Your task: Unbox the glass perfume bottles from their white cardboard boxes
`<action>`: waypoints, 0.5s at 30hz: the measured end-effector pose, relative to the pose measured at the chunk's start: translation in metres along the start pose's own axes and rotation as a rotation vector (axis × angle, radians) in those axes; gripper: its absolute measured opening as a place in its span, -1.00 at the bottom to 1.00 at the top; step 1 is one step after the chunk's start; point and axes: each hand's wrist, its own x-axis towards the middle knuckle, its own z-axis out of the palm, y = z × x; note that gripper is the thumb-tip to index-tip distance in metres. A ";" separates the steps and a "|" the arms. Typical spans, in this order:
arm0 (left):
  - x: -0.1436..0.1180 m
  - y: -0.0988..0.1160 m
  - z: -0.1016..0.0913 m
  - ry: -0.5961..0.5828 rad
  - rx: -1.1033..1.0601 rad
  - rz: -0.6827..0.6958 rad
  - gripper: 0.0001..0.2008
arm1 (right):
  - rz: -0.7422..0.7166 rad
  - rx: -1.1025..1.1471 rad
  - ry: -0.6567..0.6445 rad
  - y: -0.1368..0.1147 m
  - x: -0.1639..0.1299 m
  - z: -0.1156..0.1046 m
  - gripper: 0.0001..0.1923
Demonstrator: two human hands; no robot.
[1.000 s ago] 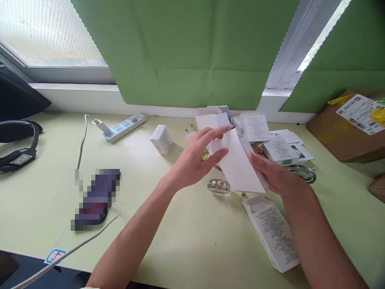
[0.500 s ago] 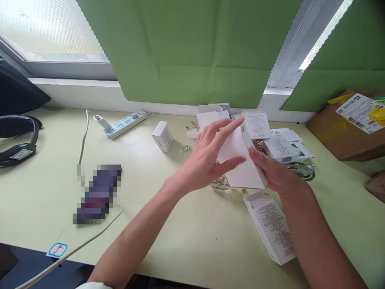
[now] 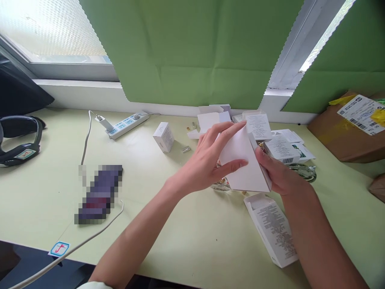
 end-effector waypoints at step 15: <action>0.000 0.002 0.001 -0.001 0.009 0.007 -0.42 | 0.011 -0.034 0.033 0.005 -0.002 -0.004 -0.40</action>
